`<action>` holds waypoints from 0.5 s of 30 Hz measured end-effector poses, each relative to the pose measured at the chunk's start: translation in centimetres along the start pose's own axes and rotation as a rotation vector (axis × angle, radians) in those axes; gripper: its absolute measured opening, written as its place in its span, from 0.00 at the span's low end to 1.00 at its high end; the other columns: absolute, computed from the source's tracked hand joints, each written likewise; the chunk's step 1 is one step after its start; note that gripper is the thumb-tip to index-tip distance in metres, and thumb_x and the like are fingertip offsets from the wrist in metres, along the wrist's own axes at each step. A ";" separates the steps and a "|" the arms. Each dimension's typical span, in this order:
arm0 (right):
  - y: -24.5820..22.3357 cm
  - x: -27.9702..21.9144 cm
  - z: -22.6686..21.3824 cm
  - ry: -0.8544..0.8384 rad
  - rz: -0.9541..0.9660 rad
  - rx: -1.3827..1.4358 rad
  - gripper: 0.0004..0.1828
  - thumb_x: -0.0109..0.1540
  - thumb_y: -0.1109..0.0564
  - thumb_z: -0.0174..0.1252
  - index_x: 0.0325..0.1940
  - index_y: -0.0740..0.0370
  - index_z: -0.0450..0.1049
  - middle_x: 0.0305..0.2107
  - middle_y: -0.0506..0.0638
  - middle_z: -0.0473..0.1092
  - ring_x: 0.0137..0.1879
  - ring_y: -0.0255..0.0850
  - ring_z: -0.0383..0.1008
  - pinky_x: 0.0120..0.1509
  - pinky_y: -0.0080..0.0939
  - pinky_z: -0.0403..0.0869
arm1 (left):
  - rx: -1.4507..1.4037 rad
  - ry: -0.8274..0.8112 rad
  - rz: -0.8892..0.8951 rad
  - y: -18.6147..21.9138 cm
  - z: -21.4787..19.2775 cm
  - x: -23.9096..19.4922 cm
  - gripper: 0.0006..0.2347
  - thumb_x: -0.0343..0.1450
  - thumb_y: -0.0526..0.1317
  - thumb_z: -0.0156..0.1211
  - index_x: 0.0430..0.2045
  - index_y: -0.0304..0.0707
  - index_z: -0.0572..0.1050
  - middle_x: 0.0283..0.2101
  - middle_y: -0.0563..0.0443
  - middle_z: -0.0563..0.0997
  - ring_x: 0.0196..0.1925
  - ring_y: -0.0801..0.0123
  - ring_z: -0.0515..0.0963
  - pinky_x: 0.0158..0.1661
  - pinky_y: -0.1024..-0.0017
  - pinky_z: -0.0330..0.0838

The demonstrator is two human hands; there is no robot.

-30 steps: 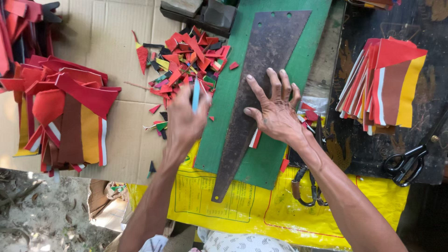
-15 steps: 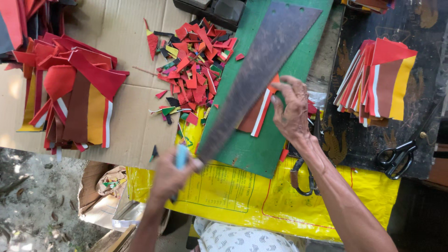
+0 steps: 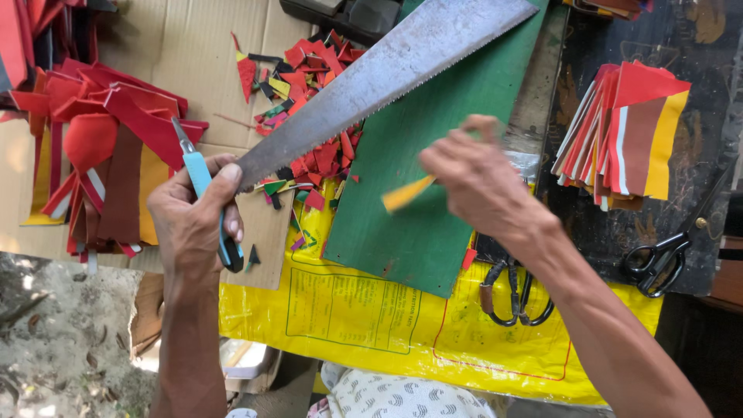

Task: The person uses a utility knife and a metal saw as a straightedge to cut triangular shapes from stacked multicolored fabric pieces. They repeatedly align the saw, cut along its edge, and set the finished pieces aside on the table.

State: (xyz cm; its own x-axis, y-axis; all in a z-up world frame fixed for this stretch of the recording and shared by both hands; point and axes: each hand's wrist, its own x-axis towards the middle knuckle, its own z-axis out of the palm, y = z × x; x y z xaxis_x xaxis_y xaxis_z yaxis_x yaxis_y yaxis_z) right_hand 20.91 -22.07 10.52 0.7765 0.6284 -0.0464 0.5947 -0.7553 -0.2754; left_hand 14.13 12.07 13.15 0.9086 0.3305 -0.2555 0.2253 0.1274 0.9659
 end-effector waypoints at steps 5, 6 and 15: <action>1.5 -3.5 0.6 0.412 0.590 1.077 0.23 0.60 0.58 0.70 0.54 0.68 0.70 0.39 0.54 0.78 0.45 0.44 0.80 0.52 0.50 0.80 | -0.036 -0.038 -0.012 0.0 0.2 0.5 0.08 0.73 0.34 0.64 0.41 0.24 0.78 0.25 0.53 0.75 0.16 0.80 0.69 0.16 0.78 0.63; 1.3 -4.0 1.4 0.382 0.586 0.985 0.29 0.60 0.57 0.69 0.61 0.68 0.66 0.44 0.57 0.76 0.48 0.45 0.79 0.54 0.48 0.79 | -0.031 -0.039 -0.013 0.1 0.4 0.5 0.08 0.73 0.34 0.64 0.41 0.24 0.78 0.25 0.53 0.76 0.16 0.80 0.69 0.16 0.78 0.63; -3.1 -9.4 6.5 0.309 0.381 0.307 0.47 0.48 0.50 0.76 0.67 0.67 0.67 0.61 0.65 0.63 0.66 0.60 0.60 0.70 0.60 0.61 | 0.168 -0.149 -0.185 -0.4 0.4 0.0 0.10 0.70 0.37 0.65 0.41 0.28 0.80 0.24 0.54 0.78 0.14 0.82 0.69 0.14 0.80 0.62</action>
State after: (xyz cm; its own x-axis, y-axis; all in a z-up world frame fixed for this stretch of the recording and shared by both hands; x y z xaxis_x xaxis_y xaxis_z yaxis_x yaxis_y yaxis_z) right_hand 10.43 -24.38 5.55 0.9762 0.2044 0.0731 0.2095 -0.7997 -0.5626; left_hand 14.13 11.65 12.77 0.8855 0.1738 -0.4309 0.4357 0.0115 0.9000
